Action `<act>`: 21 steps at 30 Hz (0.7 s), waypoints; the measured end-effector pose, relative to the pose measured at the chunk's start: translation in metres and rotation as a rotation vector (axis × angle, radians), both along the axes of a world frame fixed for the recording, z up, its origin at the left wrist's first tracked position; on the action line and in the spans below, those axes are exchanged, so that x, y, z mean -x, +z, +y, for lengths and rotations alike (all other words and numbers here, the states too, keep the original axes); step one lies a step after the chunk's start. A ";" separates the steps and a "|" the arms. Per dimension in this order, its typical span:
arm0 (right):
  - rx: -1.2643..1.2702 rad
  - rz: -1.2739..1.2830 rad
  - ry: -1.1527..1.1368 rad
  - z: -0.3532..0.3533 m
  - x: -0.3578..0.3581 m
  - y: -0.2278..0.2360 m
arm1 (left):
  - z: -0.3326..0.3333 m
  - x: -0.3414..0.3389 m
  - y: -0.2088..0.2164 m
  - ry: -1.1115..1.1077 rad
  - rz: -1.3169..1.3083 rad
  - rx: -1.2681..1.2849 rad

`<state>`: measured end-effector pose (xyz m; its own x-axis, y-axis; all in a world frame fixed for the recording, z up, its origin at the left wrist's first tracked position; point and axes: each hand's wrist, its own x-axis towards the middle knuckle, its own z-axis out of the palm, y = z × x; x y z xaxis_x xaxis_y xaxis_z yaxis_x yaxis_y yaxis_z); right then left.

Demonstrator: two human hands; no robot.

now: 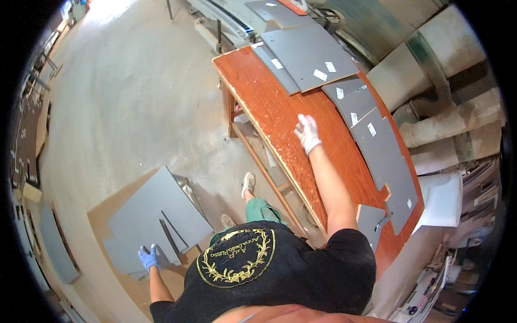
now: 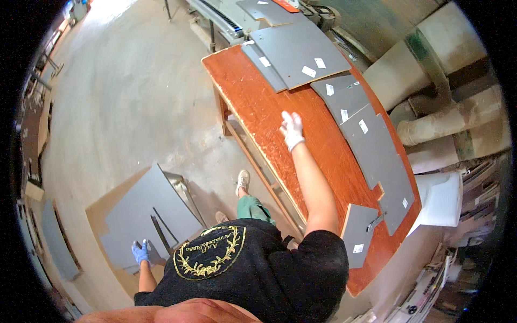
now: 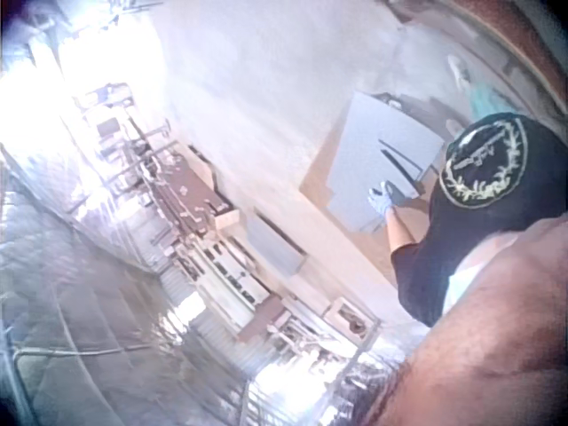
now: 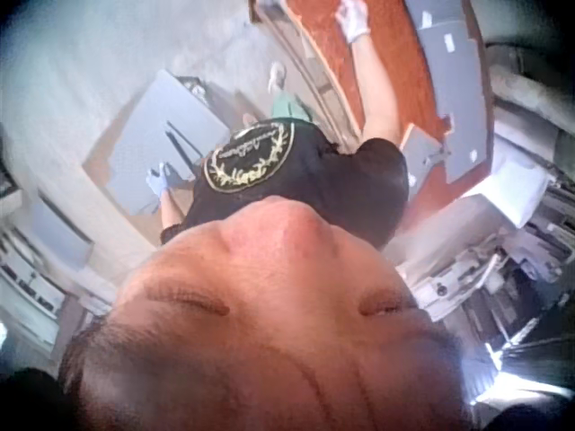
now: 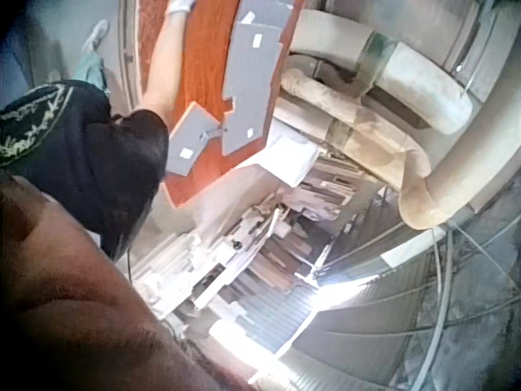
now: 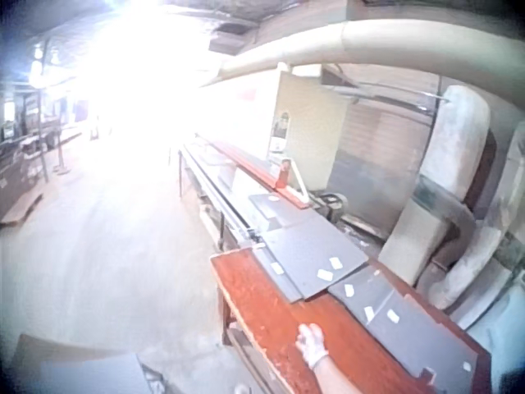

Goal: The person picks up gray rectangular panels from a workbench and stacks them onto a rolling cart. They then move the cart to a different area and continue stacking additional panels. The person also handles a large cardboard sheet, placing it on the cart before returning to stack more panels.

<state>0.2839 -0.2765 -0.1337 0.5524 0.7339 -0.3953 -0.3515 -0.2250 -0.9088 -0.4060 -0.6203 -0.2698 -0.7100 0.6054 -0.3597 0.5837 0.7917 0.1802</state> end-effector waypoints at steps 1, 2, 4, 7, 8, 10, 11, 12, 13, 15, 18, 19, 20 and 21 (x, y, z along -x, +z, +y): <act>-0.027 0.069 -0.064 0.030 -0.031 0.001 | 0.023 -0.004 -0.002 0.051 -0.023 -0.018; -0.055 0.139 -0.123 0.057 -0.057 -0.001 | 0.051 -0.016 -0.005 0.011 -0.012 -0.128; -0.135 0.168 -0.170 0.112 -0.076 -0.008 | 0.084 -0.053 -0.003 -0.027 0.032 -0.348; -0.297 0.342 -0.213 0.178 -0.096 -0.017 | 0.180 -0.152 0.032 0.067 -0.206 -0.602; -0.381 0.422 -0.159 0.190 -0.104 -0.021 | 0.208 -0.173 0.023 0.009 -0.255 -0.669; -0.258 0.262 -0.250 0.191 -0.130 -0.018 | 0.292 -0.225 0.025 -0.231 -0.368 -0.773; -0.214 0.204 -0.237 0.190 -0.130 -0.010 | 0.331 -0.252 0.041 -0.271 -0.490 -0.807; -0.153 0.138 -0.215 0.183 -0.124 0.000 | 0.359 -0.282 0.056 -0.294 -0.617 -0.826; -0.233 0.103 -0.230 0.176 -0.109 0.013 | 0.385 -0.305 0.070 -0.309 -0.737 -0.820; -0.364 0.034 -0.264 0.159 -0.098 0.037 | 0.447 -0.352 0.093 -0.388 -0.980 -0.833; -0.435 -0.091 -0.430 0.129 -0.112 0.054 | 0.547 -0.438 0.156 -0.437 -1.353 -0.686; -0.410 -0.034 -0.439 0.117 -0.116 0.065 | 0.583 -0.461 0.163 -0.404 -1.491 -0.616; -0.386 0.016 -0.460 0.102 -0.122 0.072 | 0.621 -0.488 0.166 -0.377 -1.635 -0.532; -0.349 0.004 -0.494 0.086 -0.127 0.063 | 0.662 -0.520 0.172 -0.451 -1.891 -0.421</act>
<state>0.4107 -0.1905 -0.0703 0.8602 0.4771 -0.1801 -0.3415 0.2768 -0.8982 0.1136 0.0419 -0.0977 0.5345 0.8321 -0.1478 -0.4290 0.4179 0.8008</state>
